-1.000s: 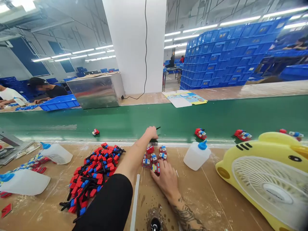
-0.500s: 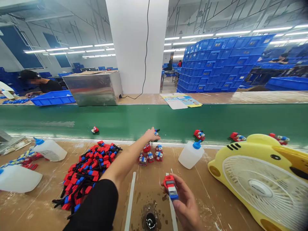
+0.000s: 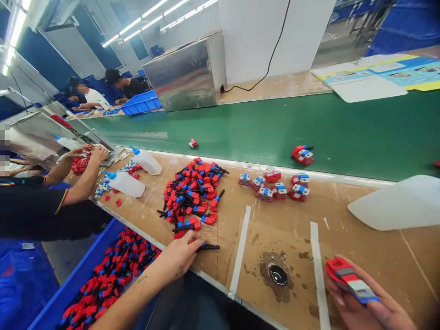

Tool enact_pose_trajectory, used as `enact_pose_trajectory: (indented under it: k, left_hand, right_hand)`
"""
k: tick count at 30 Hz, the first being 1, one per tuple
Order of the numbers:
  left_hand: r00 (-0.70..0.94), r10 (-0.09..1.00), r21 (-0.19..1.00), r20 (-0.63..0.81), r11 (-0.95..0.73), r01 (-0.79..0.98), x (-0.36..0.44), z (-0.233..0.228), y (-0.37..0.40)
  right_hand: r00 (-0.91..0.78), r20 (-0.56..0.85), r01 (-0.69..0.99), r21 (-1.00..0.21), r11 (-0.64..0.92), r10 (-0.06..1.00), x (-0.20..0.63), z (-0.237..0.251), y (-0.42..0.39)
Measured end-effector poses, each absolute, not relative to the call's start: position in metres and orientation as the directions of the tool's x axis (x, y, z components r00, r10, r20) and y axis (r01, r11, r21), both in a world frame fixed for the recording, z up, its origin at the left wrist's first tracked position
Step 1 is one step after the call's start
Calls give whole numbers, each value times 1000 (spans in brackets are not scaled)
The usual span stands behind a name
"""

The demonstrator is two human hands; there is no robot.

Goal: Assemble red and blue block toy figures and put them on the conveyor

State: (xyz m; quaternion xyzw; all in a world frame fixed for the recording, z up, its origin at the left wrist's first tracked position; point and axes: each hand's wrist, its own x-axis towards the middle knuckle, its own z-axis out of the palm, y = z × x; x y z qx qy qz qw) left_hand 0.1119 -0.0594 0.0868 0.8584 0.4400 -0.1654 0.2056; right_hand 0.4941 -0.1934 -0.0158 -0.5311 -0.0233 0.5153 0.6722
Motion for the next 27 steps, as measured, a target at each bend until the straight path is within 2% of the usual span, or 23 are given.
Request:
enact_pose_trajectory:
  k: [5,8,12,16,17,19,20,21,22,24,27]
  left_hand:
    - [494,768,167,-408,-469,867,121,72,-50]
    - [461,800,148,-383,-440,886,115,68,-50]
    - [456,838,334,-299,-355,873,102,56,-48]
    - [482,850,443,-214,-355,823,108,44,-44]
    - [475,859,523,-193,-320,790,114,42,-45]
    - [405,889,776,-213,-98,623,132,38,-49]
    - [372,890,887,-263,71,457,142,36,-51]
    - [371,870,936,-325,240,257,152,36,-54]
    - [406,836,925,-370,373,75,161,35,-56]
    - [524,772,865,-360,487,-123,175,37,-59]
    - [667,694,878,-271,463,-124,183,43,-61]
  right_hand:
    - [400,-402,-597,-796,-99,824,470,16,-167]
    - [406,-370,-589,-805,-70,836,463,16,-169]
    - [429,-388,-595,-801,-68,816,461,8,-179]
    - [446,-396,-606,-793,-55,803,466,0,-187]
    - [454,-397,-614,-788,-44,798,467,-2,-189]
    - [459,-381,-623,-782,-15,802,470,-3,-191]
    - [455,-365,-625,-781,-1,812,470,-3,-192]
    - [448,-344,-627,-779,16,825,470,-2,-192]
    - [438,-321,-629,-777,31,840,470,0,-193]
    - [414,-280,-635,-771,54,866,469,4,-193]
    - [404,-237,-634,-769,84,884,467,8,-193]
